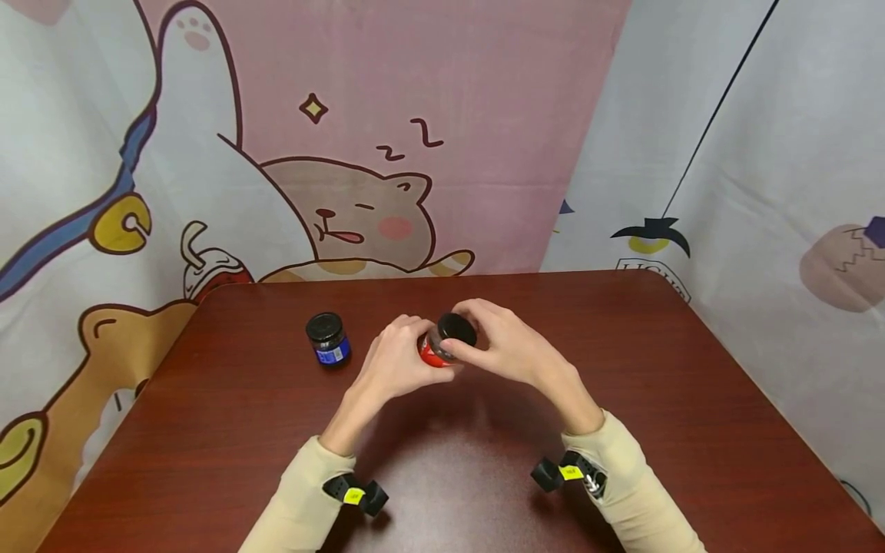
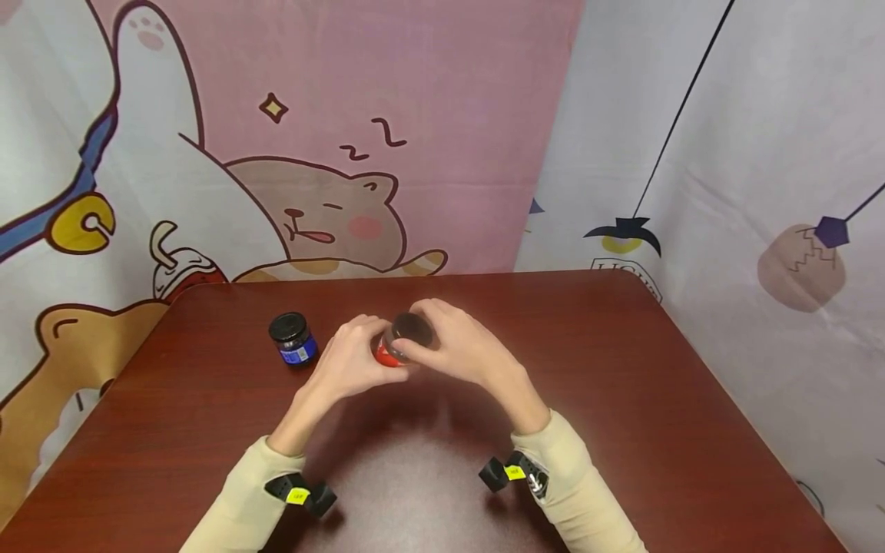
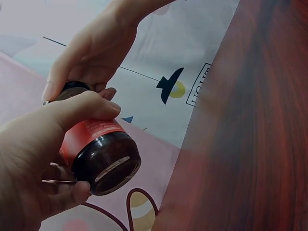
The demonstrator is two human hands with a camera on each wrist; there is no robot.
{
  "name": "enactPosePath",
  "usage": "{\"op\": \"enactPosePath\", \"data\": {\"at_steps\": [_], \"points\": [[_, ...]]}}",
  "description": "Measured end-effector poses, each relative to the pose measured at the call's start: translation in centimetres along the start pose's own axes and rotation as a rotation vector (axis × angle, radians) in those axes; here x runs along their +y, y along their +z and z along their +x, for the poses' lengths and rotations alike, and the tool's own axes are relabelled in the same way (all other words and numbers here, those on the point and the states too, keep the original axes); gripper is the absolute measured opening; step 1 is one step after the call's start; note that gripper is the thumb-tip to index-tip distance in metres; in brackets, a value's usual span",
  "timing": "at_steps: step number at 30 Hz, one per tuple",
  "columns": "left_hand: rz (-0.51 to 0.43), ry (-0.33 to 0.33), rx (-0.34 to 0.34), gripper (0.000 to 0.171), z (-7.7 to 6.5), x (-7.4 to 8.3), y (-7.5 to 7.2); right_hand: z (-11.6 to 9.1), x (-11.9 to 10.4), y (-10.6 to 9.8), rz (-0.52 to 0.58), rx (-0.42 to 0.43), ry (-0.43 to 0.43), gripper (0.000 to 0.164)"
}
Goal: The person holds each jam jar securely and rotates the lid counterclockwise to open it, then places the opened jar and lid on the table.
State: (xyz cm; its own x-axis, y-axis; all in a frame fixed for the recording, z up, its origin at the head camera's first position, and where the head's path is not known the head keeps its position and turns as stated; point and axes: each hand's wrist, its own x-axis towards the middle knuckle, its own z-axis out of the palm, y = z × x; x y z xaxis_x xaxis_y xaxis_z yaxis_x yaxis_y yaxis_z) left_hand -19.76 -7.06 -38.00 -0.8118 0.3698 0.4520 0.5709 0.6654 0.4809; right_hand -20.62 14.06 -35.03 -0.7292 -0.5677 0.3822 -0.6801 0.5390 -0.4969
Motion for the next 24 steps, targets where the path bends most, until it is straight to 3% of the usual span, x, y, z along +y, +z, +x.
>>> {"op": "enactPosePath", "data": {"at_steps": [10,24], "points": [[-0.056,0.000,-0.028,0.041,0.0,-0.2,0.0,-0.2,0.0,-0.4,0.003,0.001,-0.048,0.038],[-0.080,-0.014,-0.015,0.047,0.2,-0.8,-0.3,0.4,0.0,-1.1,0.064,0.035,-0.079,0.040]]}}
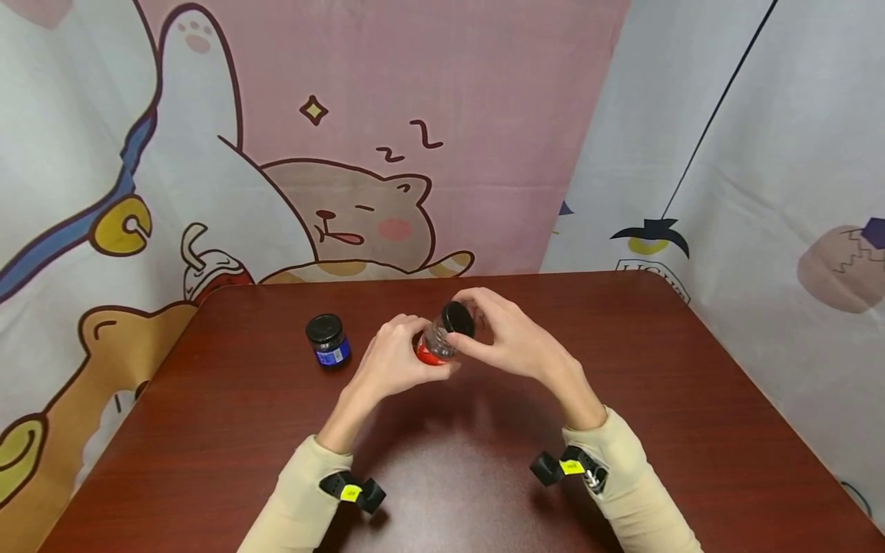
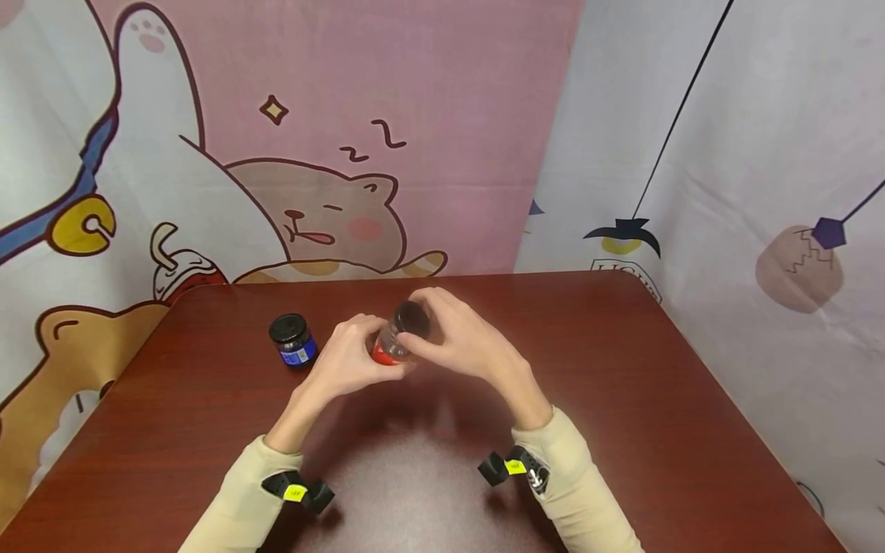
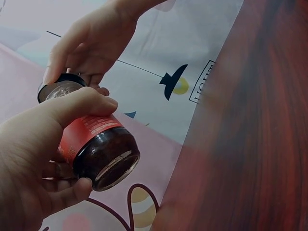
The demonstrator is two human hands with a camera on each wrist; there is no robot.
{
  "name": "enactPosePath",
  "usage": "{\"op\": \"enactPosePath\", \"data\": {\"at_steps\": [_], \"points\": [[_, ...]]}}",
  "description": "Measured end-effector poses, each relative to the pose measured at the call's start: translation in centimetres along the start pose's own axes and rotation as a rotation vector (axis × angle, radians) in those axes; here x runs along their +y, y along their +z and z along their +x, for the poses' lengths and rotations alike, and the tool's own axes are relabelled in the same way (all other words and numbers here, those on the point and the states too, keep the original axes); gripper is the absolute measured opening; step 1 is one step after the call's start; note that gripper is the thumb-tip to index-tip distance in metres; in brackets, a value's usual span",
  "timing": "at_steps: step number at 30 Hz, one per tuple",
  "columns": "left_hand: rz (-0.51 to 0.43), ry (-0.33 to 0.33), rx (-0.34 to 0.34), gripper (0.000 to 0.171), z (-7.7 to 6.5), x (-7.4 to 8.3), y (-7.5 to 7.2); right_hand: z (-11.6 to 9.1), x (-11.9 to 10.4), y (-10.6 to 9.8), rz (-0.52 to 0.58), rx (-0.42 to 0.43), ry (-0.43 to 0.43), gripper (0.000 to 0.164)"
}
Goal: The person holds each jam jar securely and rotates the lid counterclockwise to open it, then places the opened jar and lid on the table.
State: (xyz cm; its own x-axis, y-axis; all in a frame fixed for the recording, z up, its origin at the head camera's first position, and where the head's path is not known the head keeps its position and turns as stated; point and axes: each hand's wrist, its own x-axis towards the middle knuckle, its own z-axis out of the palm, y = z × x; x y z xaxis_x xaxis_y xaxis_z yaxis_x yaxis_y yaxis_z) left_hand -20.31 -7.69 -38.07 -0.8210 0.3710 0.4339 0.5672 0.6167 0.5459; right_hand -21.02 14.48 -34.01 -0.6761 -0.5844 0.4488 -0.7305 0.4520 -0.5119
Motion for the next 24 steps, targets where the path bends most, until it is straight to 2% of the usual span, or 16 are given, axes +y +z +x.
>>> {"op": "enactPosePath", "data": {"at_steps": [11,19,24], "points": [[-0.004,-0.055,0.021,0.049,0.1,-0.6,0.0,0.5,0.5,-0.2,0.007,0.027,0.004,0.043],[-0.025,-0.079,0.060,0.048,0.5,-1.0,0.1,0.6,0.8,-0.4,0.036,0.030,0.116,0.038],[-0.035,-0.078,0.080,0.048,0.9,-1.1,0.4,0.7,1.1,-0.8,0.028,0.048,0.126,0.034]]}}
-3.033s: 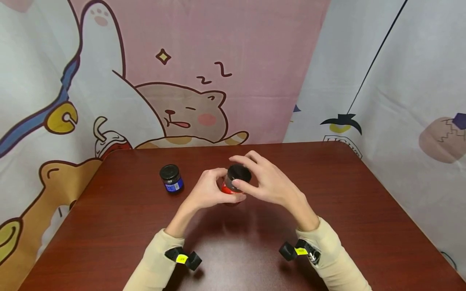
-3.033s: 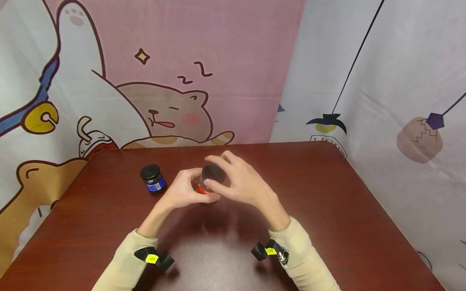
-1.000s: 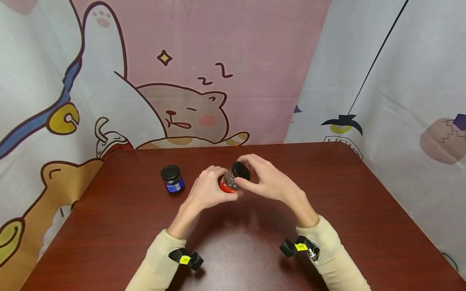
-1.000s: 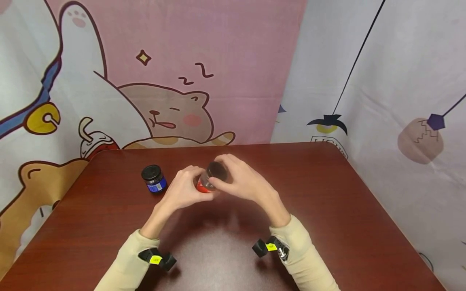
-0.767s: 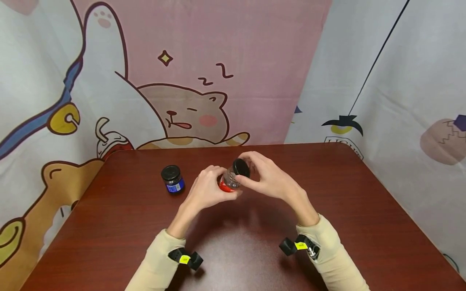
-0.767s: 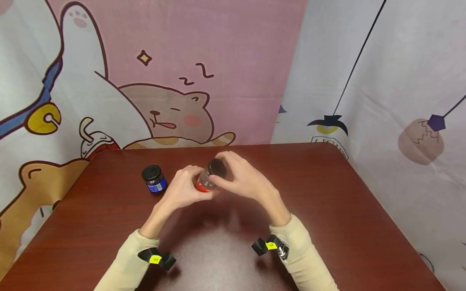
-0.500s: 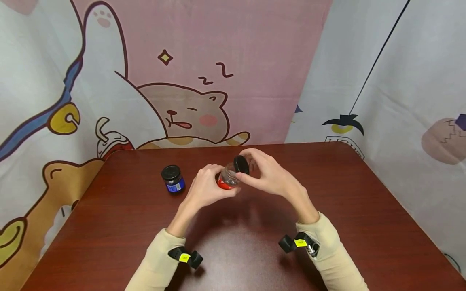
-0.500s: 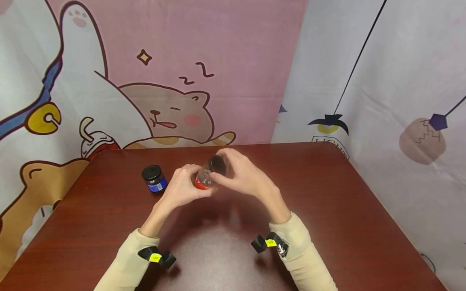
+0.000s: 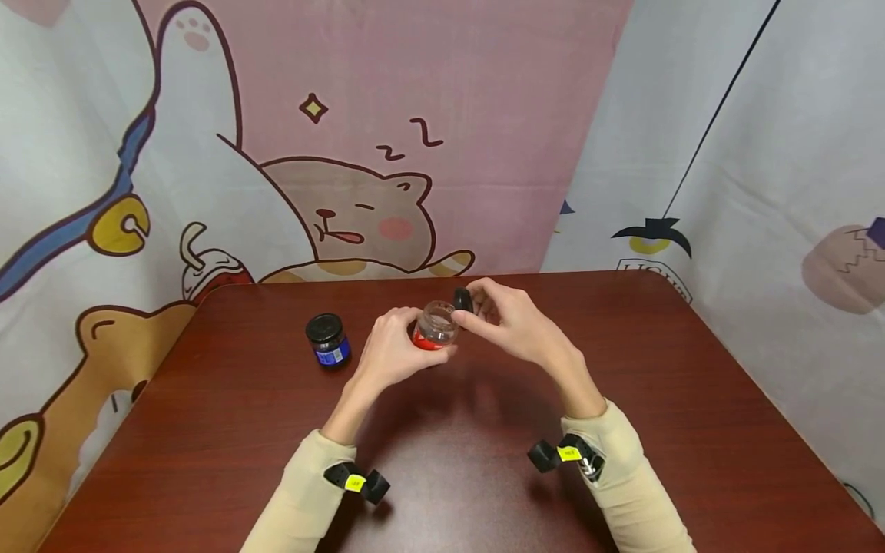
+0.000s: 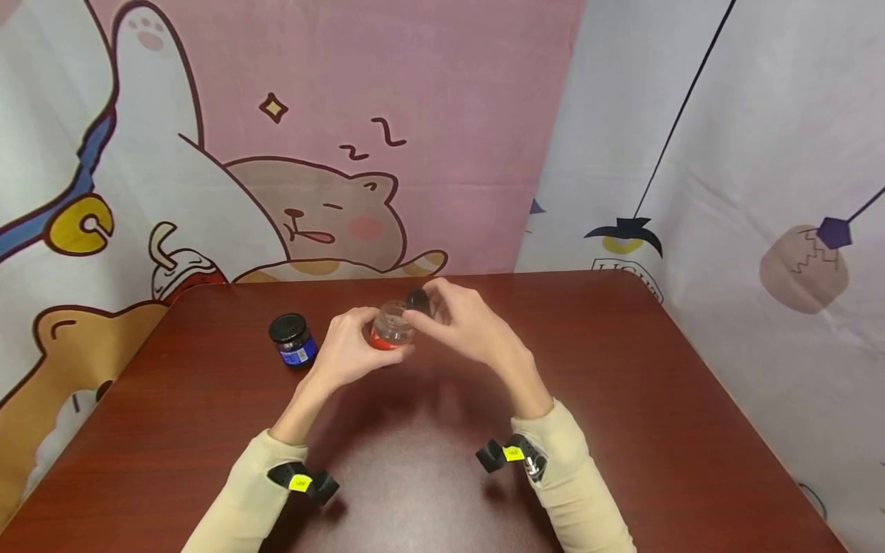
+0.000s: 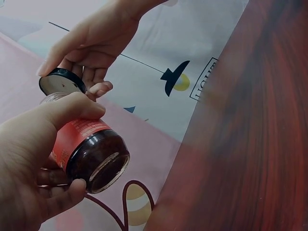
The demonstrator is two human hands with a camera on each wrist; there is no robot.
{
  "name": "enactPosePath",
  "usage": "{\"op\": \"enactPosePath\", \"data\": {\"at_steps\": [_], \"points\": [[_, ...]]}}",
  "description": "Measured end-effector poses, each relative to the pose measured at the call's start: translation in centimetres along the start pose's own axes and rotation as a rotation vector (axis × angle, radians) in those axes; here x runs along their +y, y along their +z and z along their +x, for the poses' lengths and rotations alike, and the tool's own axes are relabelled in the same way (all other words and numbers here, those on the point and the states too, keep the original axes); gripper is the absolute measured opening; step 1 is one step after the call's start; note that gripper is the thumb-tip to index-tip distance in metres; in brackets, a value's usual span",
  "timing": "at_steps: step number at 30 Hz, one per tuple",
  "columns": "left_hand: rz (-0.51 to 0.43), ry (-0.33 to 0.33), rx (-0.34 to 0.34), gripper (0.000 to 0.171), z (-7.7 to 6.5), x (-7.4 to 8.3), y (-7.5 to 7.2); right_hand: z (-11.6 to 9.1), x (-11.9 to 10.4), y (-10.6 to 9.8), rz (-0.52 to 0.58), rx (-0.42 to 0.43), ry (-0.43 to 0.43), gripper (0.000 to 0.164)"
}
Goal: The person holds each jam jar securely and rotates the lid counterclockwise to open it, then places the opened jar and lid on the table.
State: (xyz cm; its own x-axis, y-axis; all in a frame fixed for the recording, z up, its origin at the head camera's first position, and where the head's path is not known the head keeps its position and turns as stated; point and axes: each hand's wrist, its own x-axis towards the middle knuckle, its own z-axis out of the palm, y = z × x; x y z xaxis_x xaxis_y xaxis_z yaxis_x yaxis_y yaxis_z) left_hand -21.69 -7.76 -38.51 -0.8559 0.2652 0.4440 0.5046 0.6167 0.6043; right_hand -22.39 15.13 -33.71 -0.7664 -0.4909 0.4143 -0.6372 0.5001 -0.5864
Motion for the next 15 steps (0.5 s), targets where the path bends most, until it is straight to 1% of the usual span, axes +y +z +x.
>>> {"op": "enactPosePath", "data": {"at_steps": [5,12,15], "points": [[-0.014,-0.026,0.015,0.048,0.15,0.06,0.14,0.10,0.22,-0.32,0.008,0.014,0.003,0.031],[-0.038,-0.073,0.018,0.048,0.35,-0.33,0.25,0.34,0.76,-0.21,-0.004,0.057,-0.013,0.031],[-0.045,-0.089,0.030,0.048,0.52,-0.44,0.22,0.44,0.99,-0.18,-0.003,0.068,-0.010,0.031]]}}
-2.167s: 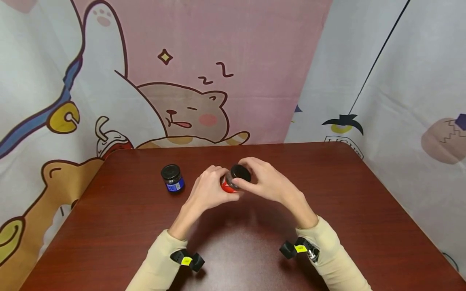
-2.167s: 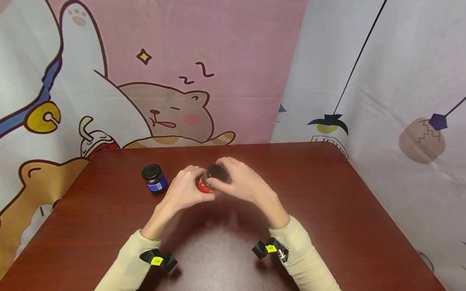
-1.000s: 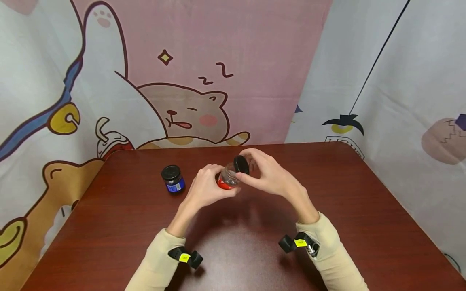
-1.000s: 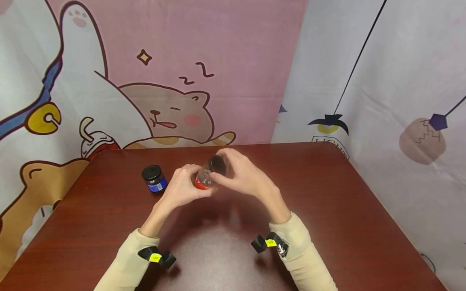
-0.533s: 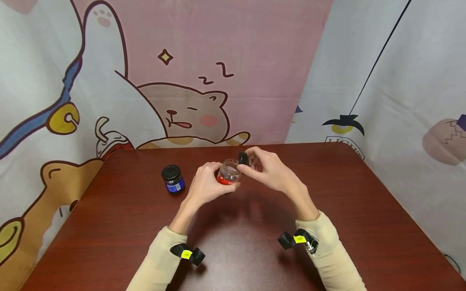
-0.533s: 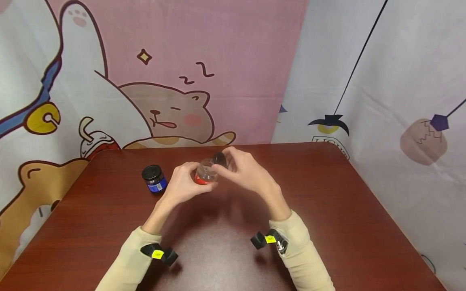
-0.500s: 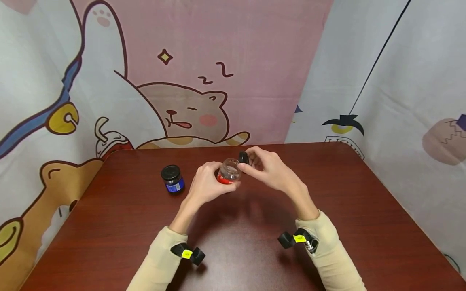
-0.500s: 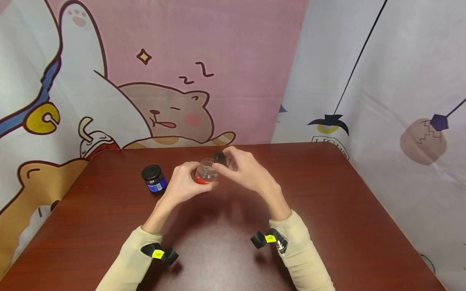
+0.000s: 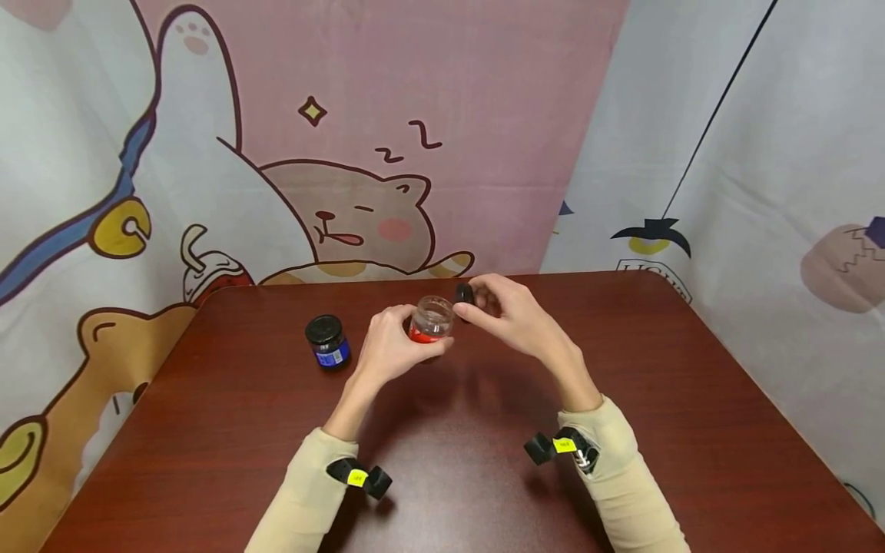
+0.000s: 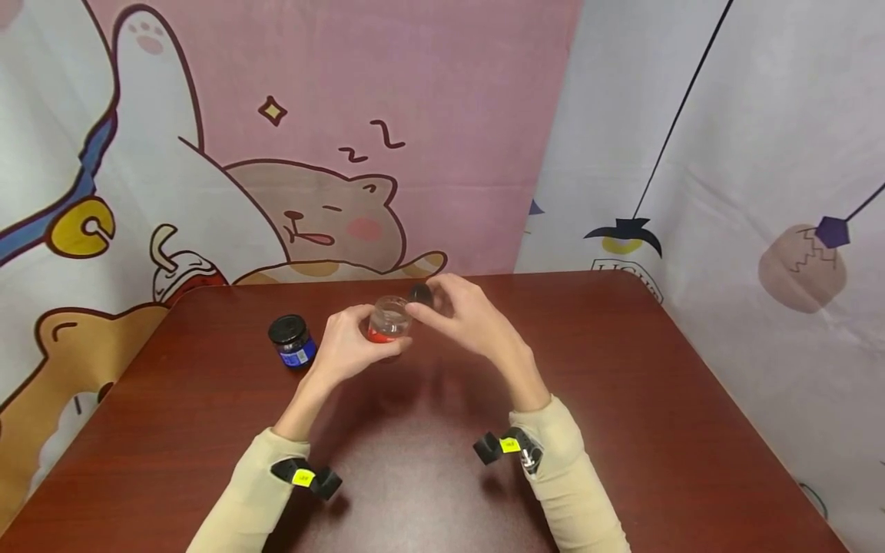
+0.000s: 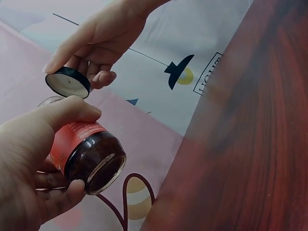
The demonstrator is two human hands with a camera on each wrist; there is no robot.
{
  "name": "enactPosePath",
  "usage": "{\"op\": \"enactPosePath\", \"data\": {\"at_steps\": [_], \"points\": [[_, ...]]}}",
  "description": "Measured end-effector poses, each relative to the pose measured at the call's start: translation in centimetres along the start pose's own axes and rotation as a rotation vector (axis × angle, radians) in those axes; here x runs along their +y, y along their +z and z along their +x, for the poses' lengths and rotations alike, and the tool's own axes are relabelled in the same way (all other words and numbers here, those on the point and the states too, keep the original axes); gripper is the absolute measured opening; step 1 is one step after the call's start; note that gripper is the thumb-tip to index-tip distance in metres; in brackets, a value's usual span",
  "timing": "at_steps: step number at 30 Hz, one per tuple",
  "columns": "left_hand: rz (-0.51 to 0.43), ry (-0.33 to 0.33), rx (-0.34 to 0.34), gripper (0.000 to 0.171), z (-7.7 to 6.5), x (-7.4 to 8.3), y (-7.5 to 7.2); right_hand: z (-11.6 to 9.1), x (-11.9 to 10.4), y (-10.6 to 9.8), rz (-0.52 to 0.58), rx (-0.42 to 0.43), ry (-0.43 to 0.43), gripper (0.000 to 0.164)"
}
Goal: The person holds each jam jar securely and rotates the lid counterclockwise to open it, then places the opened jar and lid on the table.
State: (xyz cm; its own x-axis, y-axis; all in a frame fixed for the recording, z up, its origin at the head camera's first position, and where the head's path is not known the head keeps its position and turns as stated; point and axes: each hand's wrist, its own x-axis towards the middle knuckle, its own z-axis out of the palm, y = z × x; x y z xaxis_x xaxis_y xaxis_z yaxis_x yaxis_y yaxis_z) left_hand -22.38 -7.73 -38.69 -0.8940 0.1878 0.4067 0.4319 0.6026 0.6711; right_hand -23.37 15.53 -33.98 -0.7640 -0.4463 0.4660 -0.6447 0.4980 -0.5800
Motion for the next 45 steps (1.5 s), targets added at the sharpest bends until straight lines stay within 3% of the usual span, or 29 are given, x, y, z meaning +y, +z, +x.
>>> {"op": "enactPosePath", "data": {"at_steps": [16,45], "points": [[-0.018,-0.104,0.062,0.052,0.6,-1.2,0.0,0.6,2.2,1.4,0.081,-0.013,0.106,0.041],[-0.031,-0.229,0.024,0.064,0.8,-3.7,0.3,1.0,5.0,4.5,0.076,-0.085,0.140,0.049]]}}
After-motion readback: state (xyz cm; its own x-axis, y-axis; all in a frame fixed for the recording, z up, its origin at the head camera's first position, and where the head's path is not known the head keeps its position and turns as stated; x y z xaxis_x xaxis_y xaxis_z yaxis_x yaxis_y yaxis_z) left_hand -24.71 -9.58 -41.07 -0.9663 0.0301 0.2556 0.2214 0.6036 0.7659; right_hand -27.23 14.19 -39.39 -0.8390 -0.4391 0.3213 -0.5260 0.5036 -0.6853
